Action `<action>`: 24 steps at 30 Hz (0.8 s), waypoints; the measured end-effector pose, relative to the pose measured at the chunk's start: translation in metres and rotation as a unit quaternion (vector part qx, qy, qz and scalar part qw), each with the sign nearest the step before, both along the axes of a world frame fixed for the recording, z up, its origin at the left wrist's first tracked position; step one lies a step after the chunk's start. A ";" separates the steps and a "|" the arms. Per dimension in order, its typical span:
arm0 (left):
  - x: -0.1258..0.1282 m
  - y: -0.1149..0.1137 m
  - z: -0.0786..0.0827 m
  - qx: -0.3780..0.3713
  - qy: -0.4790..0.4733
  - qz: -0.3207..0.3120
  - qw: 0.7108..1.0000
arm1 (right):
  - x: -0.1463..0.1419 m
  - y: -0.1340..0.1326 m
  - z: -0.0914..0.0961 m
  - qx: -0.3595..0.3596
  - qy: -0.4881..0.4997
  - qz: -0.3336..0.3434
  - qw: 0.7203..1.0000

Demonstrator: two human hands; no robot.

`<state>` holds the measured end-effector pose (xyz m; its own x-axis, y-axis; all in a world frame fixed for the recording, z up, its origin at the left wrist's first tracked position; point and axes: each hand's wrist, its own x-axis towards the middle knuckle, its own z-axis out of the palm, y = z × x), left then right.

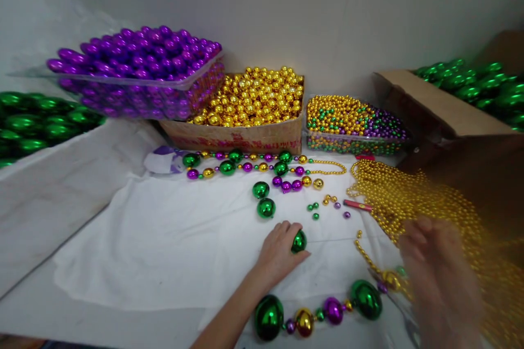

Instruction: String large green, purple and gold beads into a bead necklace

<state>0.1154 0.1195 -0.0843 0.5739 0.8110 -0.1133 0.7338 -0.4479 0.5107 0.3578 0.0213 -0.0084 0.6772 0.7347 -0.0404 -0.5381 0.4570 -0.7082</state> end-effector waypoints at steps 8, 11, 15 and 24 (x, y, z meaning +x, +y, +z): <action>0.009 0.000 0.018 -0.030 -0.040 -0.011 0.999 | -0.018 -0.007 -0.002 -0.125 -0.097 0.049 0.986; 0.026 0.014 0.025 -0.015 -0.074 -0.035 0.997 | -0.026 -0.011 -0.011 -0.195 -0.095 0.069 0.974; 0.069 0.045 0.019 0.048 -0.040 -0.070 0.996 | -0.037 -0.010 -0.020 -0.224 -0.065 0.082 0.969; 0.115 0.063 0.001 0.068 0.005 -0.099 0.993 | -0.016 -0.025 -0.045 -0.249 -0.125 0.147 0.949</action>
<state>0.2299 0.1829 -0.0838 0.7233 0.6903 -0.0160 0.6288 -0.6489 0.4285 0.3414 -0.0034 -0.0537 0.4793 0.8253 -0.2985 -0.3780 -0.1129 -0.9189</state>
